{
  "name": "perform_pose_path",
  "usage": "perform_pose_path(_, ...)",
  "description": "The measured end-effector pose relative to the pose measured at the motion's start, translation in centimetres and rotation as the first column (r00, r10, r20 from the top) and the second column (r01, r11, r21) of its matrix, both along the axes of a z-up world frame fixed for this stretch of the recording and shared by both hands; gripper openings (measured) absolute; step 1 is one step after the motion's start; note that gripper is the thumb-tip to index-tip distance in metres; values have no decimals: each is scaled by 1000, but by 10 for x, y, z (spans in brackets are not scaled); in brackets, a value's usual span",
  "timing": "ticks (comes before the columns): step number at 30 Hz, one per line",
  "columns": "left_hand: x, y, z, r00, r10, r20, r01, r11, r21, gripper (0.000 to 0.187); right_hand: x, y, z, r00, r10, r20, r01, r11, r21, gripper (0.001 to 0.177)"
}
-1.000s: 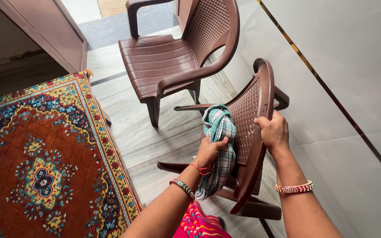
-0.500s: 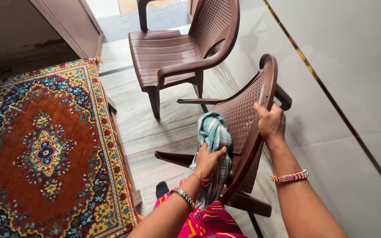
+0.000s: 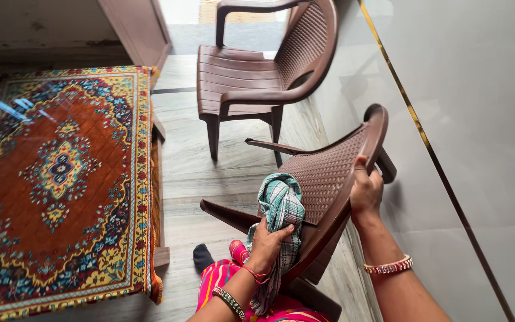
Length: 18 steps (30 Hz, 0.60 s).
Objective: The person wipes the surfaces of a plastic chair with a cloth, handling the chair to reach different areas.
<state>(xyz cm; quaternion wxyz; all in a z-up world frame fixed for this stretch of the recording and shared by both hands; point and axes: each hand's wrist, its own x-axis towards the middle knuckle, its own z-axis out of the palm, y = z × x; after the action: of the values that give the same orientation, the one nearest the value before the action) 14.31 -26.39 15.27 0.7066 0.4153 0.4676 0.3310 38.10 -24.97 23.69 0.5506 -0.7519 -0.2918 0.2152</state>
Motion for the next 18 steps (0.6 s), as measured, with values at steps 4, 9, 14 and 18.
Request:
perform_pose_path(4, 3, 1, 21, 992, -11, 125, 13, 1000, -16, 42, 1, 0, -4, 995, 26, -96, -19, 997, 74, 58)
perform_pose_path(9, -1, 30, 66, 920, -126, 372, 163, 984, -71, 38, -1, -5, -7, 984, 44, -175, -24, 993, 112, 58)
perform_pose_path(14, 14, 82, 103, 743, -300, 599, 354, 935, 29, 50, -13, -2, 1, 985, 82, -152, -48, 976, 213, 58)
perform_pose_path(18, 48, 105, 104, 733, -471, 491, 397, 882, 253, 69, -19, -5, 3, 974, 63, -219, -21, 982, 190, 59)
